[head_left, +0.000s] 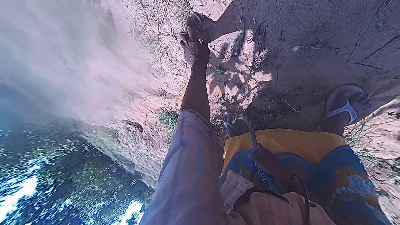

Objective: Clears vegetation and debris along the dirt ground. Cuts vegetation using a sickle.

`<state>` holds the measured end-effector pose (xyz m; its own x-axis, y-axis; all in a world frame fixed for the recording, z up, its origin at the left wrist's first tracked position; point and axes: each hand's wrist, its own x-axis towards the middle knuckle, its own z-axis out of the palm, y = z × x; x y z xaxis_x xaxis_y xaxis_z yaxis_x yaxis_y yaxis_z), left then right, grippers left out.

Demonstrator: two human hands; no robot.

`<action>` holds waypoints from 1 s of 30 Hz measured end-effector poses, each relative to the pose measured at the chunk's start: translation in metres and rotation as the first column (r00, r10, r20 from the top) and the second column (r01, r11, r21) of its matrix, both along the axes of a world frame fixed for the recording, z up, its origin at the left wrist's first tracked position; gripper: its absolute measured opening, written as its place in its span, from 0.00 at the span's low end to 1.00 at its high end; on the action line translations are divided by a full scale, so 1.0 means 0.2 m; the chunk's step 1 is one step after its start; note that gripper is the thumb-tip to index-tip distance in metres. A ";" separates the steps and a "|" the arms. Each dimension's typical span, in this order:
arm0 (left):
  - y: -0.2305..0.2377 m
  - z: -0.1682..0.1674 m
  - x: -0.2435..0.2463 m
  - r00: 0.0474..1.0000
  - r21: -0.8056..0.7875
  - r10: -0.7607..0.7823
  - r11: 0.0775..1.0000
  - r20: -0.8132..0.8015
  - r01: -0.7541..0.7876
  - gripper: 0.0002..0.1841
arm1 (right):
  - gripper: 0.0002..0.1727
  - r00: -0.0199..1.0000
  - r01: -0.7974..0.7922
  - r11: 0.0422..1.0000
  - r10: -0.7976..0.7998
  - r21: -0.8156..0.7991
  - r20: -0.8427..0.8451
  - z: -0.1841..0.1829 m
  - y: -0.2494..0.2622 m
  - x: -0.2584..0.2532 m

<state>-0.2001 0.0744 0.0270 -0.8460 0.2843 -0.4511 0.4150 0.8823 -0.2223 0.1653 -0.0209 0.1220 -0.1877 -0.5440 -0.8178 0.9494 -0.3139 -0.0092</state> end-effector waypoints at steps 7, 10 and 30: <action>-0.04 0.00 0.22 0.974 -0.203 -0.035 0.976 0.223 0.081 0.26 | 0.28 1.000 -0.009 1.000 0.009 0.003 0.007 -0.01 -0.04 0.02; -0.15 -0.04 0.29 0.995 -0.087 -0.037 0.995 0.089 0.045 0.26 | 0.27 1.000 0.000 1.000 0.000 -0.001 0.018 -0.02 -0.04 0.03; -0.34 -0.10 0.57 0.853 0.675 0.421 0.534 0.310 -0.509 0.19 | 0.24 0.997 0.050 0.999 -0.050 0.014 0.054 -0.02 -0.08 0.05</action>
